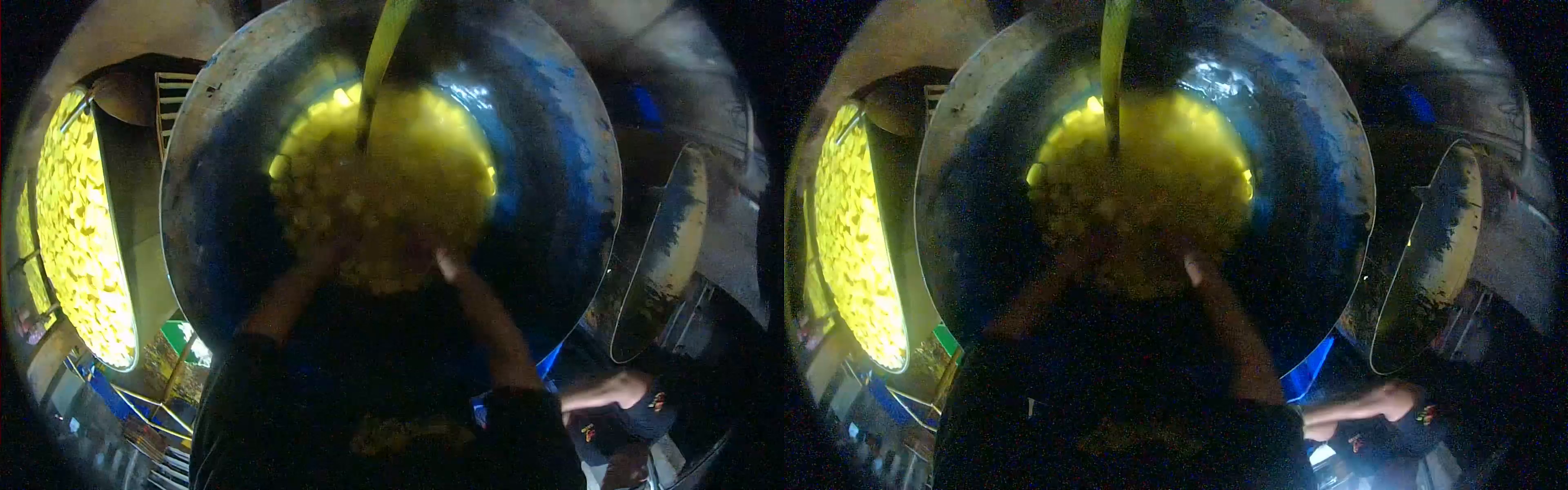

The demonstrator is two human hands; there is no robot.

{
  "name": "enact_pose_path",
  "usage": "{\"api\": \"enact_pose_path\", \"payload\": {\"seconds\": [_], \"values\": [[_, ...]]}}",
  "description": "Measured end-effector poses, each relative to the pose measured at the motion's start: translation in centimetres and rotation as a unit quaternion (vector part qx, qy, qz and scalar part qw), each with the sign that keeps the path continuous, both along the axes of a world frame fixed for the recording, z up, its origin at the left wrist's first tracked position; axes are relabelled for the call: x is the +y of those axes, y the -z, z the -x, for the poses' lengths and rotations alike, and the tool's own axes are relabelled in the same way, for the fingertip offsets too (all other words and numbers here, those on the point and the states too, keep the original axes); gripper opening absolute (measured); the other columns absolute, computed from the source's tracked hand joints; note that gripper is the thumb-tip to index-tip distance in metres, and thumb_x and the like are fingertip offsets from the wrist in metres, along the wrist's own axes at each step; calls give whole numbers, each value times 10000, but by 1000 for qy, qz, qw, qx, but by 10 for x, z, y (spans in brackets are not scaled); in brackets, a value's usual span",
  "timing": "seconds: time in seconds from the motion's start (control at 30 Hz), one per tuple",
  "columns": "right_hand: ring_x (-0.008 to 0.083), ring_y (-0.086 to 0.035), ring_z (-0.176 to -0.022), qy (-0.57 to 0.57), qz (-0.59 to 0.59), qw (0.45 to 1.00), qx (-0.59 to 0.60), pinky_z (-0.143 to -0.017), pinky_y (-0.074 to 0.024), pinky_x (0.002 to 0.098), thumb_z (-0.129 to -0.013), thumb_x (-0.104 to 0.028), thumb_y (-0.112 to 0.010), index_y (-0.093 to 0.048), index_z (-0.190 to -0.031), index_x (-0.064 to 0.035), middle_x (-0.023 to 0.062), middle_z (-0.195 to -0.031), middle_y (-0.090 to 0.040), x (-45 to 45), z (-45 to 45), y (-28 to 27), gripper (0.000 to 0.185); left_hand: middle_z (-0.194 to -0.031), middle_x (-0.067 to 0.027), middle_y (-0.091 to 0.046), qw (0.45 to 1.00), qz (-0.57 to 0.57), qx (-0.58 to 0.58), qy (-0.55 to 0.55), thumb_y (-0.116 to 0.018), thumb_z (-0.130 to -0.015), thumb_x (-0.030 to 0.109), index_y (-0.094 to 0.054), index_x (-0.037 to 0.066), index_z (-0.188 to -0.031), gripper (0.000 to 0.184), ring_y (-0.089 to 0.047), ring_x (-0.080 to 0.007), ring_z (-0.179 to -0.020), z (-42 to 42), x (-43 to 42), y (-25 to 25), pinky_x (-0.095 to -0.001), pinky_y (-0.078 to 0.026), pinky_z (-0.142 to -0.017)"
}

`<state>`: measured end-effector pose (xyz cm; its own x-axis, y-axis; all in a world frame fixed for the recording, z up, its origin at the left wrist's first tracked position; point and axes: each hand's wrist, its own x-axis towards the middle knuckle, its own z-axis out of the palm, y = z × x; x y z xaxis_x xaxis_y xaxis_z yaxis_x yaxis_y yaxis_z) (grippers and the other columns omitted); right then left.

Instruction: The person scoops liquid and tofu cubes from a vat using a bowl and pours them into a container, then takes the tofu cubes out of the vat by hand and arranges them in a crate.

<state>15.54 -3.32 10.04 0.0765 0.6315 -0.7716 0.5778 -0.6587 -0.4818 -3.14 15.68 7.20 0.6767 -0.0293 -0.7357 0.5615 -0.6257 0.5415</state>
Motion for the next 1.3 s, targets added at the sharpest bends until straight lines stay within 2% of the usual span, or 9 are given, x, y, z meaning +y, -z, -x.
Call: {"api": "enact_pose_path", "payload": {"seconds": [0.37,0.53,0.7,0.8,0.9,0.97,1.13,1.23,1.3], "values": [[352,-583,-1058,14,-162,971,-176,-959,-456,447,-823,-383,-652,-588,-1196,-76,173,-1217,-578,87,-82,78,488,-1318,-124,-494,943,276,-99,-158,-668,-861,236,-447,100,-1337,543,-453,-251,-1255,-7,43,-15,-421,-414,-1026],[319,-571,-1115,183,-268,946,-20,-997,-439,415,-848,-308,-652,-495,-1310,-57,179,-1268,-552,50,-73,156,548,-1324,-139,-480,950,152,-178,-209,-717,-832,199,-398,101,-1385,646,-454,-265,-1257,-16,42,-20,-420,-407,-1037],[331,-565,-1145,343,-133,915,165,-1012,-429,426,-872,-159,-653,-322,-1406,-6,215,-1306,-517,63,-66,17,646,-1271,-165,-500,797,258,-258,-482,-664,-828,242,-420,53,-1333,592,-518,-291,-1165,-27,18,38,-436,-444,-1002],[308,-580,-1132,620,-47,660,422,-1003,-440,424,-849,-125,-685,-225,-1437,-9,206,-1296,-534,70,-50,34,756,-1257,-176,-511,657,344,-288,-605,-519,-913,414,-441,27,-1304,556,-541,-316,-1123,-40,18,42,-460,-467,-977],[305,-574,-1084,448,-323,662,507,-996,-435,419,-825,-285,-727,-506,-1251,10,223,-1176,-582,86,-18,18,563,-1218,-188,-539,372,571,-226,-697,-318,-958,507,-477,7,-1266,608,-552,-336,-1096,-44,22,120,-482,-487,-934],[324,-508,-1178,266,-238,929,95,-1035,-398,418,-800,-297,-747,-379,-1355,21,241,-1280,-508,117,-11,-36,738,-1202,-177,-552,346,580,-168,-718,-334,-966,485,-490,9,-1252,576,-557,-324,-1086,-50,17,122,-472,-492,-917],[326,-585,-1030,240,-316,908,-134,-916,-467,416,-793,-185,-733,-523,-1195,9,193,-1187,-552,133,25,-46,493,-1146,-157,-575,315,575,-133,-744,-358,-969,441,-514,15,-1206,511,-568,-299,-1040,-73,0,89,-442,-498,-877],[375,-561,-1086,302,-280,906,99,-946,-449,442,-839,-195,-684,-470,-1268,32,238,-1244,-528,147,19,-95,531,-1107,-146,-585,309,554,-174,-753,-367,-966,420,-526,18,-1173,479,-575,-284,-1003,-80,-6,69,-422,-500,-854],[380,-501,-1167,268,-302,915,13,-984,-413,452,-855,-218,-668,-406,-1319,39,256,-1291,-488,144,23,-66,592,-1081,-139,-592,304,546,-195,-756,-372,-963,406,-533,20,-1151,458,-579,-275,-978,-83,-12,55,-409,-500,-838]]}}
